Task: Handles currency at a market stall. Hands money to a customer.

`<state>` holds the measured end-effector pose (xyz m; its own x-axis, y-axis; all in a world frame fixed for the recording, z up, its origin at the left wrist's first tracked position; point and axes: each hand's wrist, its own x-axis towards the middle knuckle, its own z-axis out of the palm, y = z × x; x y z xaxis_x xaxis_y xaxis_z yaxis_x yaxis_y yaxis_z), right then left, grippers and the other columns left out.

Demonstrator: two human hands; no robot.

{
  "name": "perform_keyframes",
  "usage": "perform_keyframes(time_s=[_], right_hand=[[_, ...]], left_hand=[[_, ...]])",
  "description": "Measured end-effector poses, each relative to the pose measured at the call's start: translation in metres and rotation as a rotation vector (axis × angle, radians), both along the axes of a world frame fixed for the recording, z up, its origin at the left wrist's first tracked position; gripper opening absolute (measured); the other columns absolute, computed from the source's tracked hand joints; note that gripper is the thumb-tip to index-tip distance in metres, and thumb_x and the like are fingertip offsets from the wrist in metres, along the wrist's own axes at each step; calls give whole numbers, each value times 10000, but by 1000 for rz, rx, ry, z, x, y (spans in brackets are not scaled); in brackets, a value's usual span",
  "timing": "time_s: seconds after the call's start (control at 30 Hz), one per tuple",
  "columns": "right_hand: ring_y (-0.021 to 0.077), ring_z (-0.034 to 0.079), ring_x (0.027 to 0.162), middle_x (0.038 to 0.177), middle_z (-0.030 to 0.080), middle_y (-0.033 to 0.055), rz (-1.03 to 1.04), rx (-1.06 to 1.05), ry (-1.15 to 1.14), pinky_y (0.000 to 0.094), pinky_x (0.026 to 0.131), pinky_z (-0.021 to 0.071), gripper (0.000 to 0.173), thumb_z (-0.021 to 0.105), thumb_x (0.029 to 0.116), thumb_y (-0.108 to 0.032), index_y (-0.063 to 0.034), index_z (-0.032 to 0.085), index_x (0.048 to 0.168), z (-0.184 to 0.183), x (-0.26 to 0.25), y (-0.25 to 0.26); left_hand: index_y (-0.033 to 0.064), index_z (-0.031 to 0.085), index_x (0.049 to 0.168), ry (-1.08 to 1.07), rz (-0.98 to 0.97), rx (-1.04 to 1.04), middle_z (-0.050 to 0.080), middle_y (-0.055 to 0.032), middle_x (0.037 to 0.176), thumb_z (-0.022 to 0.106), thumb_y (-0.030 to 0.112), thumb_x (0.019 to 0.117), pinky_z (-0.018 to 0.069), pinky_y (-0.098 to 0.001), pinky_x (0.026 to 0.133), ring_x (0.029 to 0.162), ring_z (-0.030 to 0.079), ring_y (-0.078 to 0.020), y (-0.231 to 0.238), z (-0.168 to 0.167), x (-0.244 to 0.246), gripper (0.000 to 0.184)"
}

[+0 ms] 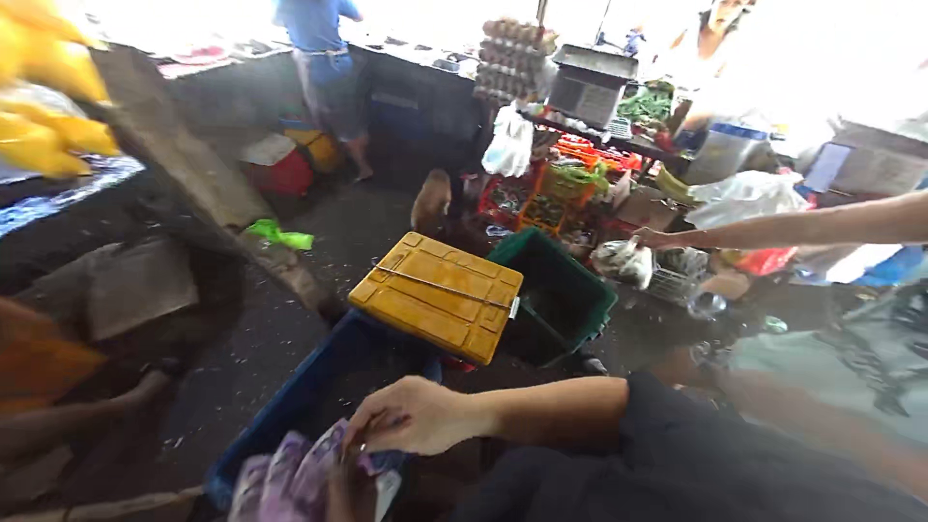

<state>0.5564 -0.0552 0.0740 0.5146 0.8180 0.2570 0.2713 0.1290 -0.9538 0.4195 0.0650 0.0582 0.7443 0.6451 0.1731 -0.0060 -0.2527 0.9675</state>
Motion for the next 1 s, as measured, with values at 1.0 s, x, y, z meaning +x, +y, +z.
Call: perform_keyframes(time_s=[1.0], right_hand=[[58, 724, 948, 995, 768, 15, -1471, -107, -121, 280, 902, 613, 156, 619, 960, -32, -34, 743, 1054, 19, -58, -329]], left_hand=[[-32, 619, 1238, 138, -1759, -118, 742, -28, 1090, 805, 84, 842, 591, -306, 957, 1028, 702, -71, -285, 12, 167, 453]])
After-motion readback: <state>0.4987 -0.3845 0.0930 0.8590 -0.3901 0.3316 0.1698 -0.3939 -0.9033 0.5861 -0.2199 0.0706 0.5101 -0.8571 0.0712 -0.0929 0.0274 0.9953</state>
